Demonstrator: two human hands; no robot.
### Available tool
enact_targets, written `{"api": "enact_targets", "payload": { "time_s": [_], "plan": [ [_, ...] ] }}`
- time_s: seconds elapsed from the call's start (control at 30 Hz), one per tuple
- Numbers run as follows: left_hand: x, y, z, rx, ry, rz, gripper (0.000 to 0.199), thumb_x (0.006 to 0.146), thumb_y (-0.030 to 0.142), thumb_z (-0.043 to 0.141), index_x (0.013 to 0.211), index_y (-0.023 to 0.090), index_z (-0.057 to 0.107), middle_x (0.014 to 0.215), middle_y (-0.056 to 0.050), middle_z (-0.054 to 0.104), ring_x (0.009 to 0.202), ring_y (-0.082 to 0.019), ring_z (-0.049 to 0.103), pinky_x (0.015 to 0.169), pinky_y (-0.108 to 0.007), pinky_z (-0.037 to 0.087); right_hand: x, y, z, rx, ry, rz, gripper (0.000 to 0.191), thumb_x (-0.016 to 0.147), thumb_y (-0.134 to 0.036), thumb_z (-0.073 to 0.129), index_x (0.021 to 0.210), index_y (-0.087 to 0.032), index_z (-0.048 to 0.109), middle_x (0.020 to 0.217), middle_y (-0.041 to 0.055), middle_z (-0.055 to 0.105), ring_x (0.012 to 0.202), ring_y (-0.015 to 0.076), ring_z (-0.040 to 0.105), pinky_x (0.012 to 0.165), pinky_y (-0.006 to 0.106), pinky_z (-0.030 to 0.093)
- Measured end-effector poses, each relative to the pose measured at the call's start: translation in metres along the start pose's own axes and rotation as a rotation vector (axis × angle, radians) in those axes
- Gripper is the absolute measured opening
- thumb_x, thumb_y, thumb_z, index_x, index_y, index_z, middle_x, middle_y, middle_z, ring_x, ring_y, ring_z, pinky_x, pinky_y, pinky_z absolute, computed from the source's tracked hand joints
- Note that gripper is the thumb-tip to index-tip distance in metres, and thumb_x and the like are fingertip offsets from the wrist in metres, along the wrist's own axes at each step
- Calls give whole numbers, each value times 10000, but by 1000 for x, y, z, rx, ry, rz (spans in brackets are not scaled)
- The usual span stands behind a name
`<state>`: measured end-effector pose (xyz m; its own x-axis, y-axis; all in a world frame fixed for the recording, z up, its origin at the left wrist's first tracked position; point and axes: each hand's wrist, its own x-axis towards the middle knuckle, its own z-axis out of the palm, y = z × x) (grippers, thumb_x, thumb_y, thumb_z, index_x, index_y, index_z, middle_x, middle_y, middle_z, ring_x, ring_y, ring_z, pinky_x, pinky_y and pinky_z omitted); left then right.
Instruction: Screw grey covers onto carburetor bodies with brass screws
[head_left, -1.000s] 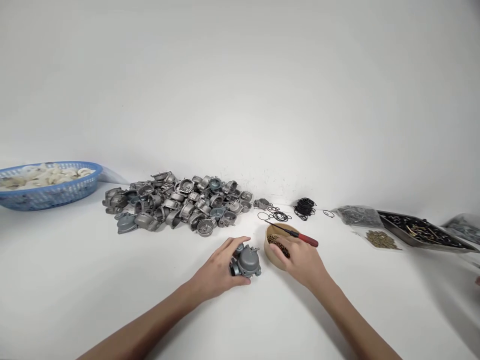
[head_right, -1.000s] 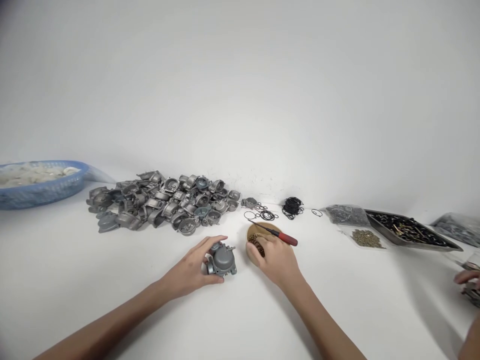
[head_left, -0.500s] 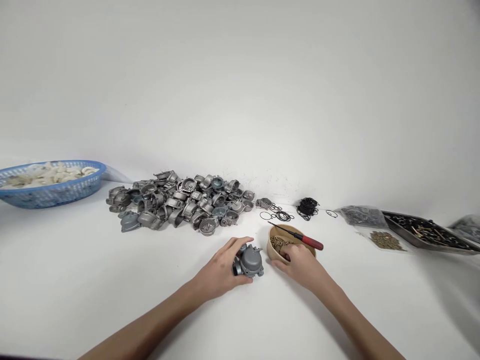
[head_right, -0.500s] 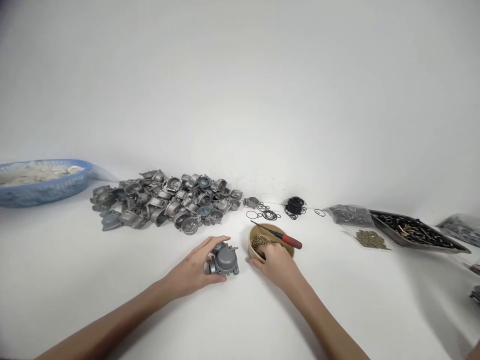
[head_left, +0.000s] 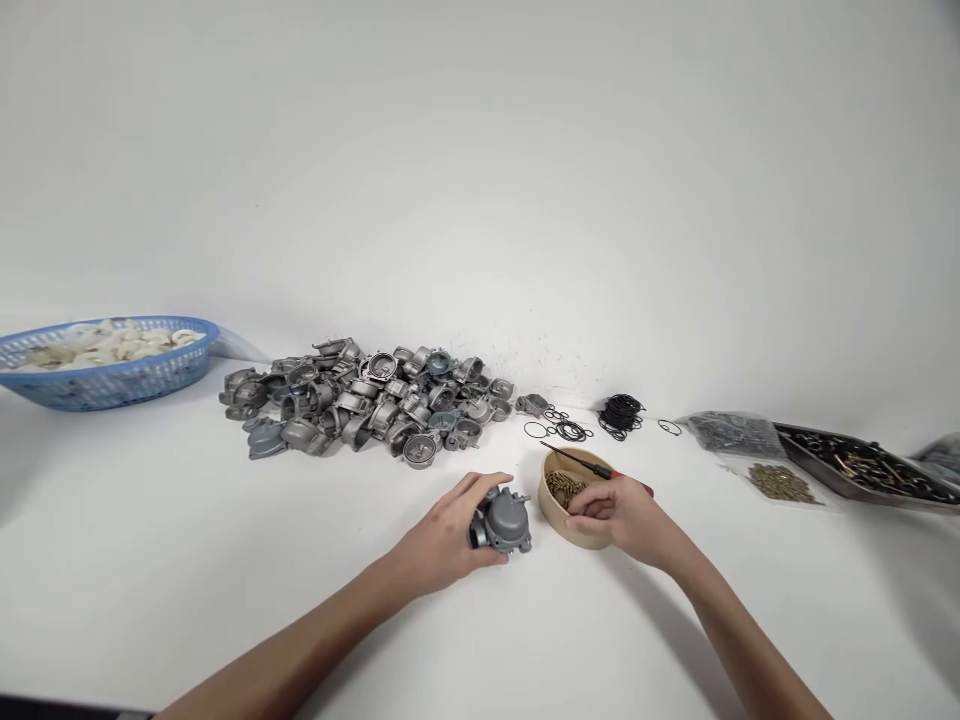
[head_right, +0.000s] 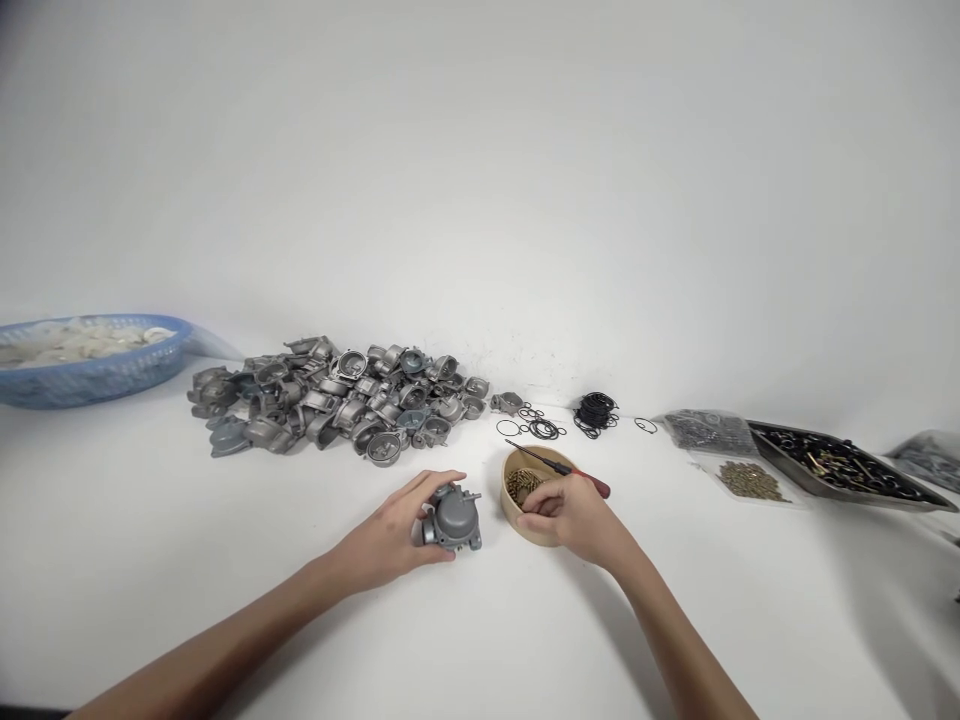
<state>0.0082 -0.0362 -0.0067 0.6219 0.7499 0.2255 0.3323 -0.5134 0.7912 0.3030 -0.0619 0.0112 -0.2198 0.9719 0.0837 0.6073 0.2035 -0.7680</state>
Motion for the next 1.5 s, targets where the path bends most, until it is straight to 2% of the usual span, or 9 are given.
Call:
{"api": "enact_targets", "payload": {
  "time_s": [0.2, 0.43, 0.57, 0.7, 0.8, 0.97, 1.27, 1.37, 1.5],
  "plan": [
    [0, 0, 1, 10, 10, 5, 769, 751, 237, 769, 1435, 349, 437, 1407, -52, 510, 1245, -306, 545, 1015, -397, 480, 1, 3, -10, 124, 12, 74, 156, 783, -342, 754, 819, -201, 812, 798, 83, 779, 732, 262, 722, 596, 343, 566],
    [1, 2, -2, 31, -6, 26, 780, 766, 224, 767, 1448, 352, 411, 1425, -59, 487, 1262, -303, 532, 1045, -417, 465, 0, -4, -11, 255, 46, 107, 209, 755, -368, 792, 809, -167, 775, 712, 61, 732, 662, 202, 676, 569, 302, 517],
    [0, 7, -7, 152, 40, 132, 858, 697, 413, 854, 1444, 326, 443, 1505, -110, 401, 1359, -369, 427, 1102, -481, 404, -5, -19, -8, 406, 113, 30, 224, 761, -377, 811, 799, -172, 730, 684, 38, 698, 634, 167, 633, 541, 273, 477],
    [-2, 13, -8, 306, 200, 366, 505, 814, 441, 769, 1273, 288, 623, 1341, -122, 580, 1238, -337, 529, 1046, -483, 420, -9, -33, 8, 558, 61, -172, 206, 755, -349, 826, 738, -183, 705, 782, 47, 683, 664, 166, 631, 585, 299, 523],
    [-5, 17, -4, 341, 186, 556, 228, 928, 327, 655, 1149, 290, 697, 1134, -93, 691, 1019, -263, 633, 902, -420, 493, -13, -43, 25, 606, -74, -253, 128, 781, -288, 808, 774, -192, 724, 854, 55, 676, 694, 162, 635, 621, 306, 550],
    [-9, 18, 6, 272, 95, 624, 192, 982, 222, 557, 1059, 238, 733, 1024, -93, 713, 836, -196, 661, 735, -316, 546, -16, -53, 41, 660, -234, -333, 51, 810, -231, 780, 852, -215, 756, 892, 49, 685, 802, 180, 670, 712, 318, 563],
    [-11, 12, 13, 162, 145, 625, 206, 980, 152, 529, 1045, 210, 715, 970, -83, 742, 837, -186, 701, 733, -282, 579, -18, -51, 39, 601, -214, -384, 58, 846, -257, 753, 859, -202, 742, 964, 90, 745, 872, 207, 705, 780, 354, 573],
    [-10, 18, 12, 165, 177, 625, 198, 954, 109, 559, 1060, 202, 698, 960, -81, 750, 857, -184, 705, 754, -275, 585, -16, -46, 33, 511, -90, -401, 71, 888, -270, 704, 900, -207, 734, 983, 98, 755, 841, 216, 721, 752, 352, 586],
    [-6, 17, -1, 201, 258, 710, 213, 902, 56, 618, 1057, 181, 690, 952, -79, 761, 831, -171, 717, 747, -258, 589, -9, -32, 18, 6, 308, -371, 133, 943, -290, 613, 958, -226, 728, 906, 74, 756, 770, 219, 702, 671, 328, 557]
  ]
}}
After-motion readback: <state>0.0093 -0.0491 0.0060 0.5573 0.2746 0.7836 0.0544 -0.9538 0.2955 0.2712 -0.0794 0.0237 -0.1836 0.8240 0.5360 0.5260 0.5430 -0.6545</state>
